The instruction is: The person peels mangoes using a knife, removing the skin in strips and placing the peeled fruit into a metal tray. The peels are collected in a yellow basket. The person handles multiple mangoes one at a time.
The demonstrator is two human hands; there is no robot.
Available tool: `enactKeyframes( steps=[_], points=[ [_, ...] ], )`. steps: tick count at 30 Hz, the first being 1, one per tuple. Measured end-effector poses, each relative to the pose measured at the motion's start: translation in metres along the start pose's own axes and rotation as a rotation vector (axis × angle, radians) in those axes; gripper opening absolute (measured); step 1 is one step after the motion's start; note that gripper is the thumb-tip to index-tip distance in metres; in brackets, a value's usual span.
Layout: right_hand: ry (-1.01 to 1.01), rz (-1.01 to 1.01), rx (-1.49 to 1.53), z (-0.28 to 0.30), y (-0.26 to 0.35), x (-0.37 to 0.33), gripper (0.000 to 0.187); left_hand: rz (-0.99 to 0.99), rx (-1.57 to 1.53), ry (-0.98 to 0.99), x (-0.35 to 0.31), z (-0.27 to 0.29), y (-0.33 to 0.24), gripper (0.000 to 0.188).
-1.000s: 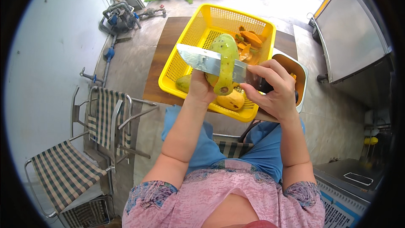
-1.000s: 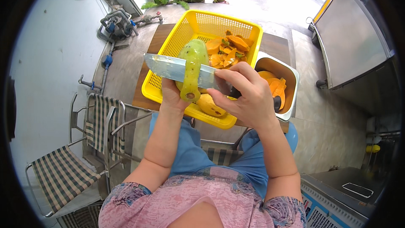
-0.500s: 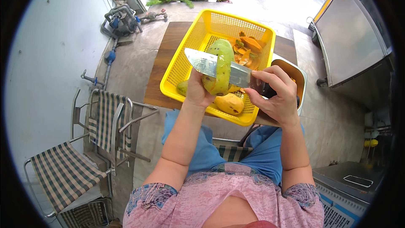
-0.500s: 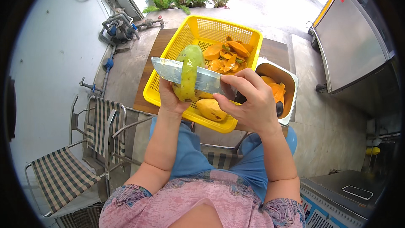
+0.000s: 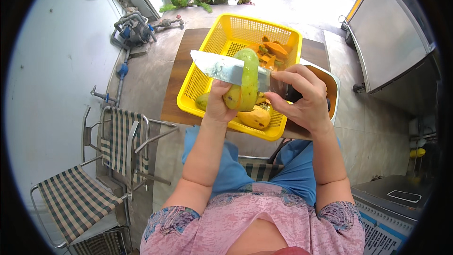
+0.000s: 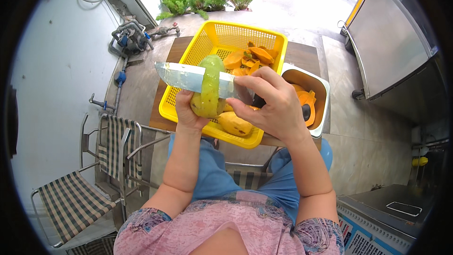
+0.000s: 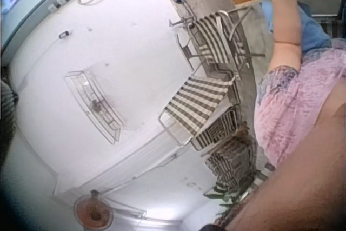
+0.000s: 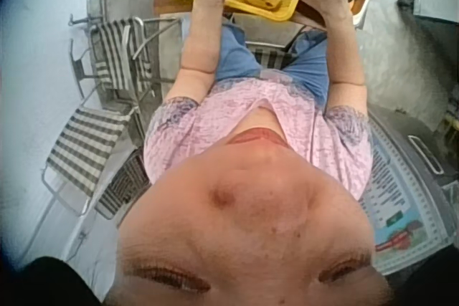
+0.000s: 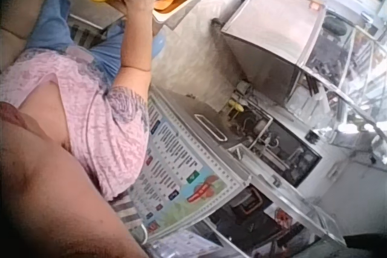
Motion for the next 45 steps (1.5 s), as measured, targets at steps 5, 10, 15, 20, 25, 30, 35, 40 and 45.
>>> enactKeyframes(
  steps=[5,10,15,20,25,30,35,40,45],
  points=[
    [0.027,-0.025,0.110,0.008,-0.006,-0.006,0.029,0.032,-0.061,0.122,0.004,-0.003,-0.006,0.063],
    [0.062,-0.008,0.176,0.007,-0.006,0.007,0.027,0.039,0.030,0.138,0.003,-0.002,-0.004,0.073],
    [0.111,-0.065,0.218,0.013,-0.012,0.001,0.026,0.050,0.117,0.174,0.004,-0.005,-0.009,0.080],
    [0.135,-0.095,0.284,0.010,-0.012,0.011,0.024,0.066,0.144,0.201,0.005,-0.009,-0.011,0.085],
    [0.220,-0.255,0.521,0.006,-0.035,-0.003,0.020,0.034,0.169,0.217,0.009,-0.015,-0.020,0.087],
    [0.272,-0.334,0.694,-0.006,-0.040,0.019,0.022,0.073,0.226,0.243,0.009,-0.009,-0.008,0.086],
    [0.272,-0.372,0.678,-0.007,-0.059,0.027,0.034,0.040,0.163,0.188,0.010,-0.010,-0.012,0.074],
    [0.144,-0.486,0.535,-0.016,-0.091,0.034,0.040,0.076,-0.190,-0.175,0.028,0.005,-0.003,0.053],
    [0.102,-0.456,0.440,-0.024,-0.057,0.018,0.025,0.111,-0.283,-0.269,0.026,0.015,0.000,0.051]
  ],
)
Point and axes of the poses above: each hand's wrist, its own x-axis towards the middle knuckle, its own z-axis out of the back of the hand, y = z × x, the point moved 3 cm from there along x, towards the middle knuckle, and after that the axes turned 13 degrees about y, right-handed, at the moved point
